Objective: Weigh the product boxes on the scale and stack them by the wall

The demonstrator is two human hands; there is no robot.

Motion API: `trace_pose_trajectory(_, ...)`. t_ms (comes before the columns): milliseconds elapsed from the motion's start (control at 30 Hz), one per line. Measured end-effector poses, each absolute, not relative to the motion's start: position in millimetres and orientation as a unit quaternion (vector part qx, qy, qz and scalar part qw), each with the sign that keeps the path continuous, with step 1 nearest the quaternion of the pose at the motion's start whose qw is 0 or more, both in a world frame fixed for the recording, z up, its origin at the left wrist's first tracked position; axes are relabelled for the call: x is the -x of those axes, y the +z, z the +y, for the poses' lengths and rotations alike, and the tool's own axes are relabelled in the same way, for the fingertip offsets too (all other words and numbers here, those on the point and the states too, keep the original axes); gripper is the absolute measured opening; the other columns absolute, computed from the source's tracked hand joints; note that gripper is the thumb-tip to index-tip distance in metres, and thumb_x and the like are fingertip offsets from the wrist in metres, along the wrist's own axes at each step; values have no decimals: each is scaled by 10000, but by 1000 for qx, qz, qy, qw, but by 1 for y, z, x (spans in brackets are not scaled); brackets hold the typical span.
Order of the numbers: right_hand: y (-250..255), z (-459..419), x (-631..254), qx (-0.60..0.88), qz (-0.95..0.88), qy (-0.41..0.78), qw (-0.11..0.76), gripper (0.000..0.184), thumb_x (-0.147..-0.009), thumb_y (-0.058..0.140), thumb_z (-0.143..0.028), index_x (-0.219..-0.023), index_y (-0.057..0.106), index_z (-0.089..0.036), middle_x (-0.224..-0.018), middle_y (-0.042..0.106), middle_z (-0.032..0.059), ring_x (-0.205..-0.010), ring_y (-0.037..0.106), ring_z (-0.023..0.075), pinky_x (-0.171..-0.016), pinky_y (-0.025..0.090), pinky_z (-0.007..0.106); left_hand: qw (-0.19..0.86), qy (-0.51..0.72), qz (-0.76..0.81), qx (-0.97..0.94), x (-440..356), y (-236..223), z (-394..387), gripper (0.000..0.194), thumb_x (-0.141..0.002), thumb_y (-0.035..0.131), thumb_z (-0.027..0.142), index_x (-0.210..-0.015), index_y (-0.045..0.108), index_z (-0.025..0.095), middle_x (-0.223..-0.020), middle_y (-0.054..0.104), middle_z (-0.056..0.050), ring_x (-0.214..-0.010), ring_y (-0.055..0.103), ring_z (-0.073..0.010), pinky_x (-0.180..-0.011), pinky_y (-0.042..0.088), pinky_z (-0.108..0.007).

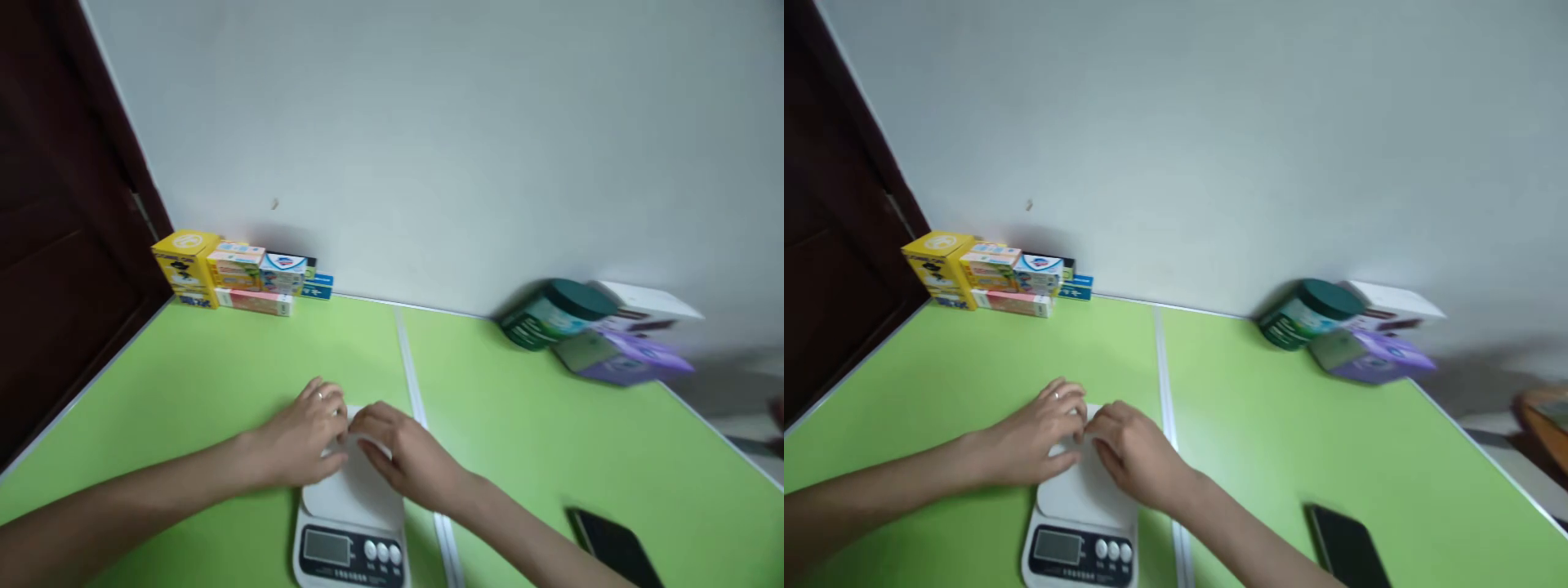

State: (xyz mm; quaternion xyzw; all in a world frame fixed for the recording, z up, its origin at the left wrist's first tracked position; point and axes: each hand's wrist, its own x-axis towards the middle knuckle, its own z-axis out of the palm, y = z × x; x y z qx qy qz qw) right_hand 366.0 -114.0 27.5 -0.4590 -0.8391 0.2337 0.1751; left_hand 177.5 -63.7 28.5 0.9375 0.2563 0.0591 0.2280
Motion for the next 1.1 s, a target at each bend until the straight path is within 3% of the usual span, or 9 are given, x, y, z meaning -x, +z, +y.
trace_pose_trajectory(167,42,-195,-392,440,-850,256,138,179,-831,550,-162,-696,667,-163,-695,667,40,-668,584,150,-640,453,245,281,-85,142,-945,-228,60,-126,197,-808,554,266,-635,584,179,-723,607,-37,-784,573,-197,-840,450,-381)
trace_pose_trajectory(233,44,-218,-412,440,-843,280,133,193,-813,571,-173,-630,631,-177,-652,644,4,-599,543,122,-592,421,224,293,-126,118,-940,-252,63,-143,212,-783,542,228,-577,528,180,-639,576,-19,-714,569,-183,-706,453,-319)
trace_pose_trajectory(333,40,-248,-452,471,-800,333,164,216,-788,555,-134,-577,577,-176,-584,578,-36,-511,461,89,-524,384,201,295,-151,90,-939,-294,58,-161,205,-760,545,218,-560,521,179,-640,581,-25,-705,584,-185,-664,451,-303)
trace_pose_trajectory(400,31,-262,-485,517,-748,352,220,212,-788,518,-119,-594,585,-172,-578,568,-34,-515,477,90,-536,409,204,311,-139,99,-935,-328,49,-165,205,-796,516,238,-608,568,176,-711,612,-45,-735,601,-188,-699,478,-320)
trace_pose_trajectory(500,3,-269,-542,604,-625,326,371,208,-802,468,-141,-723,659,-165,-714,662,14,-679,609,128,-694,492,265,373,-70,137,-915,-389,23,-158,209,-864,453,270,-801,634,184,-939,644,-71,-889,624,-199,-823,510,-370)
trace_pose_trajectory(567,-23,-264,-586,665,-505,257,486,212,-773,472,-165,-834,675,-165,-813,694,39,-787,646,157,-783,509,317,398,29,163,-902,-434,-1,-145,205,-852,473,236,-994,616,200,-1128,613,-77,-1060,590,-212,-952,473,-413)
trace_pose_trajectory(633,-48,-253,-630,721,-374,154,562,298,-727,463,-174,-959,650,-164,-898,687,70,-851,643,190,-807,519,369,390,152,222,-881,-479,-26,-130,361,-814,457,133,-1160,543,184,-1251,566,-101,-1196,523,-220,-1048,408,-438)
trace_pose_trajectory(800,-86,-214,-725,757,-253,43,601,538,-703,441,-185,-1238,491,-148,-1232,561,162,-1147,534,259,-993,420,487,371,234,291,-850,-578,-70,-98,609,-780,395,44,-1379,325,136,-1460,366,-148,-1407,270,-239,-1181,192,-462)
trace_pose_trajectory(1100,-108,-141,-823,764,-238,28,599,756,-662,514,-176,-1389,311,-130,-1430,404,184,-1325,395,290,-1089,324,505,391,226,280,-847,-683,-82,-66,774,-733,453,18,-1459,187,55,-1543,244,-152,-1430,223,-242,-1189,211,-366)
